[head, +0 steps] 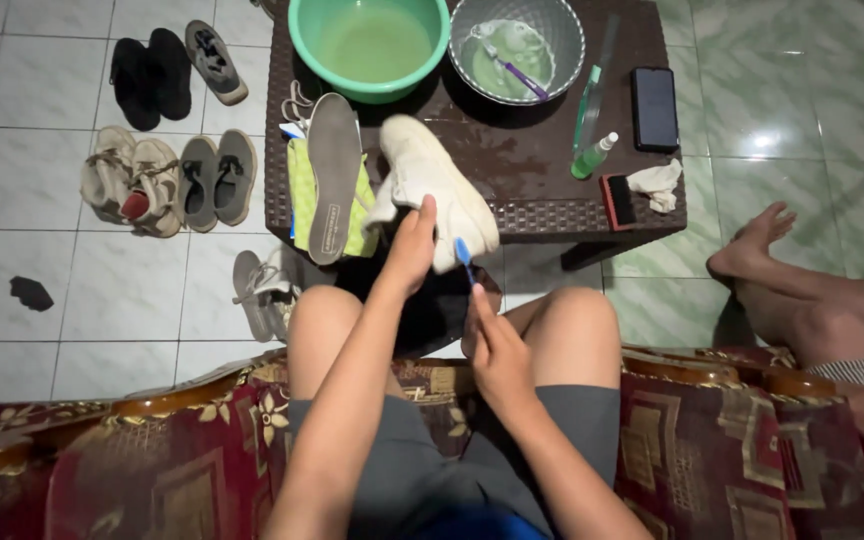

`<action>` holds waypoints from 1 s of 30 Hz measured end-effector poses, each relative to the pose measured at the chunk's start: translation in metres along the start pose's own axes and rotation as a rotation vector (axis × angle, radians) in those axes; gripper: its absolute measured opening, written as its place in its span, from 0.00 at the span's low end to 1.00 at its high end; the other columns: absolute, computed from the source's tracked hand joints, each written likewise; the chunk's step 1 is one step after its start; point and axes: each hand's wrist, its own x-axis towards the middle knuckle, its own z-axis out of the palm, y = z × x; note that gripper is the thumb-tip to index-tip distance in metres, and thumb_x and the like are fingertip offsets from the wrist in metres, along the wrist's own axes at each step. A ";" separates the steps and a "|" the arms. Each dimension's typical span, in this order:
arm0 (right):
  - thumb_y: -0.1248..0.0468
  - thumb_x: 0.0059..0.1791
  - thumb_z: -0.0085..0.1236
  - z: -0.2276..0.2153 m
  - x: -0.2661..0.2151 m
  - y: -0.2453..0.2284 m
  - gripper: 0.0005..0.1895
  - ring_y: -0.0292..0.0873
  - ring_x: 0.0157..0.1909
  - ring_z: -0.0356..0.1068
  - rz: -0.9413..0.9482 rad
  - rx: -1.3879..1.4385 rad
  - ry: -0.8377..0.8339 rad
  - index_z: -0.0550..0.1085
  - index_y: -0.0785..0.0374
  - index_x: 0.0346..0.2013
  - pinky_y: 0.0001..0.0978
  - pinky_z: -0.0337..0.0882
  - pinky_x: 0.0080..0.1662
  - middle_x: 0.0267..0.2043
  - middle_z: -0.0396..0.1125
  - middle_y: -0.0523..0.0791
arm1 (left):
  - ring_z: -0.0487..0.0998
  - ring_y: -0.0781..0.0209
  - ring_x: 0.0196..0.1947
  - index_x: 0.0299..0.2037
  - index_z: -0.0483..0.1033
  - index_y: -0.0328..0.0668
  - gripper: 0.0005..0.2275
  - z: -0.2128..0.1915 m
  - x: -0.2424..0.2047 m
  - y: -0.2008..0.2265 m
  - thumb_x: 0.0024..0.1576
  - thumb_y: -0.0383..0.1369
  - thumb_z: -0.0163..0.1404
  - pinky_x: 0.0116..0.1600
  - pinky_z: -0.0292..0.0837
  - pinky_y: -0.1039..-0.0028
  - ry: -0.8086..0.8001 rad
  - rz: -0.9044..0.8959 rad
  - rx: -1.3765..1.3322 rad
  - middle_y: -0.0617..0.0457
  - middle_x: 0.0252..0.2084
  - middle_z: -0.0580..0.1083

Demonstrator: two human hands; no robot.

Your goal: Cleaning the interior and exterior of a white sneaker using a toothbrush and cleaning solution.

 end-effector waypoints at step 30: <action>0.63 0.51 0.48 -0.085 0.029 -0.010 0.32 0.46 0.37 0.72 -0.130 -0.033 0.147 0.67 0.29 0.68 0.40 0.75 0.42 0.30 0.64 0.40 | 0.63 0.75 0.16 0.36 0.68 0.42 0.17 0.000 -0.038 0.016 0.68 0.47 0.41 0.17 0.60 0.86 -0.005 -0.029 -0.337 0.64 0.23 0.56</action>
